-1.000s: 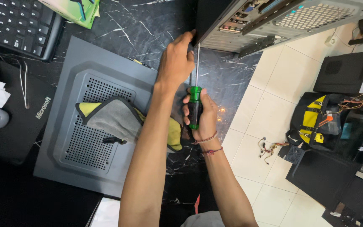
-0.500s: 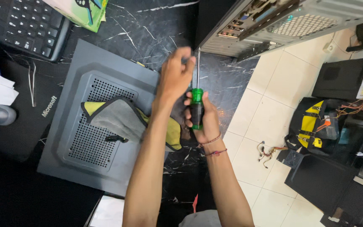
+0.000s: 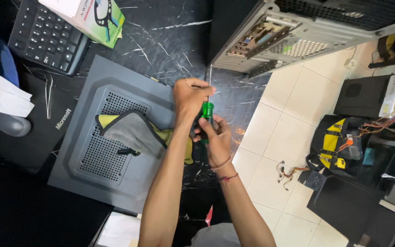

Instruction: The person wipes the exterior of a detached computer case side panel with a yellow cloth. They then place the panel onto the computer chassis and use a green screwdriver to fasten screws into the back of the case.

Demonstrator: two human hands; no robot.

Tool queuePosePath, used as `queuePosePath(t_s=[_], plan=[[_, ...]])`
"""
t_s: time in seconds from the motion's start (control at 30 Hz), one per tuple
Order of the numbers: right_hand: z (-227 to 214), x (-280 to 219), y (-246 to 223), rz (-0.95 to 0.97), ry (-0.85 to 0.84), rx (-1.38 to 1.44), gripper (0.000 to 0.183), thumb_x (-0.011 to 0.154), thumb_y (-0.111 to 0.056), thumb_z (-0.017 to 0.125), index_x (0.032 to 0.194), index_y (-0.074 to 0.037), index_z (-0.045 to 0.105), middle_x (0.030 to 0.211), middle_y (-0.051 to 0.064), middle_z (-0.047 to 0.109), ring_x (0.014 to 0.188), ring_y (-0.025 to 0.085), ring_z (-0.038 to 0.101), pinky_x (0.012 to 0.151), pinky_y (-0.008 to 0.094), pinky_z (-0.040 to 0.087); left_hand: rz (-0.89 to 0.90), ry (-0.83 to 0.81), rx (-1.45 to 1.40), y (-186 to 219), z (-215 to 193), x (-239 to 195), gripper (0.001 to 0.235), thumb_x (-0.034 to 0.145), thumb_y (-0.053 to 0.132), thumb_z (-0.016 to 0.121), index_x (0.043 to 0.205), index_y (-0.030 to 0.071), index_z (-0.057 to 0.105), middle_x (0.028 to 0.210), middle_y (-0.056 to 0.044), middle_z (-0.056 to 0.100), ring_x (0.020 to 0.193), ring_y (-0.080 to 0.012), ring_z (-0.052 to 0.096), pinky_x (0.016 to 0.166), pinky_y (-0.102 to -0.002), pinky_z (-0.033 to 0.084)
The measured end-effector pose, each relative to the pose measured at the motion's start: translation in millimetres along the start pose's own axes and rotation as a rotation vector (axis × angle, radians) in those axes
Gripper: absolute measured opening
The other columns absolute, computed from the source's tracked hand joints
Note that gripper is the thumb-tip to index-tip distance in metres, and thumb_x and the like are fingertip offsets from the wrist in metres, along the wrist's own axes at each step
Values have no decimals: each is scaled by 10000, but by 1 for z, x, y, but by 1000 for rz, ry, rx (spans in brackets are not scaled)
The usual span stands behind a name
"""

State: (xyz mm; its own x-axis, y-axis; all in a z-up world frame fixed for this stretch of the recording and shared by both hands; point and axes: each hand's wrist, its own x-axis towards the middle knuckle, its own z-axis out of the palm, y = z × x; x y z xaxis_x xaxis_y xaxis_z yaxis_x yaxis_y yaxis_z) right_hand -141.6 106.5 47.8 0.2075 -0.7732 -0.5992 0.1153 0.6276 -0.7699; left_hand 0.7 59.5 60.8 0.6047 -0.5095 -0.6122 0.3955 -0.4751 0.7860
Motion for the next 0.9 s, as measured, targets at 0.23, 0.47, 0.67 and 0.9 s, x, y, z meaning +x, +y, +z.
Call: queuePosePath(t_s=[0.23, 0.47, 0.67, 0.9], plan=[[-7, 15, 5, 321, -327, 468, 447, 1044, -484, 599, 1050, -37, 611, 857, 69, 548, 565, 131, 540, 344, 217, 384, -209, -278, 192, 4, -19, -37, 547, 934, 400, 780, 1413, 147, 705, 1307, -111, 753, 567, -234, 660, 387, -382, 628], [-17, 8, 12, 207, -190, 8, 452, 951, -341, 689, 1148, 50, 573, 821, 120, 596, 603, 232, 647, 410, 329, 555, -19, -132, 160, -9, -8, -35, 484, 712, 240, 961, 1165, 157, 813, 1007, -17, 851, 974, -179, 805, 883, -314, 610], [-6, 0, 11, 10, -69, -34, 201, 994, -87, 725, 949, 23, 564, 525, 99, 473, 345, 178, 456, 317, 296, 358, 165, -7, 347, -3, -8, -44, 417, 840, 290, 860, 1203, 101, 774, 1024, -110, 811, 1057, -312, 765, 967, -451, 592], [-26, 6, 19, 587, -422, 516, 469, 1075, -580, 593, 852, -175, 516, 692, -104, 388, 410, -6, 400, 298, 123, 304, -63, -123, 333, -27, -1, -28, 482, 816, 391, 859, 1255, 197, 813, 1087, -89, 835, 1115, -291, 778, 924, -373, 596]])
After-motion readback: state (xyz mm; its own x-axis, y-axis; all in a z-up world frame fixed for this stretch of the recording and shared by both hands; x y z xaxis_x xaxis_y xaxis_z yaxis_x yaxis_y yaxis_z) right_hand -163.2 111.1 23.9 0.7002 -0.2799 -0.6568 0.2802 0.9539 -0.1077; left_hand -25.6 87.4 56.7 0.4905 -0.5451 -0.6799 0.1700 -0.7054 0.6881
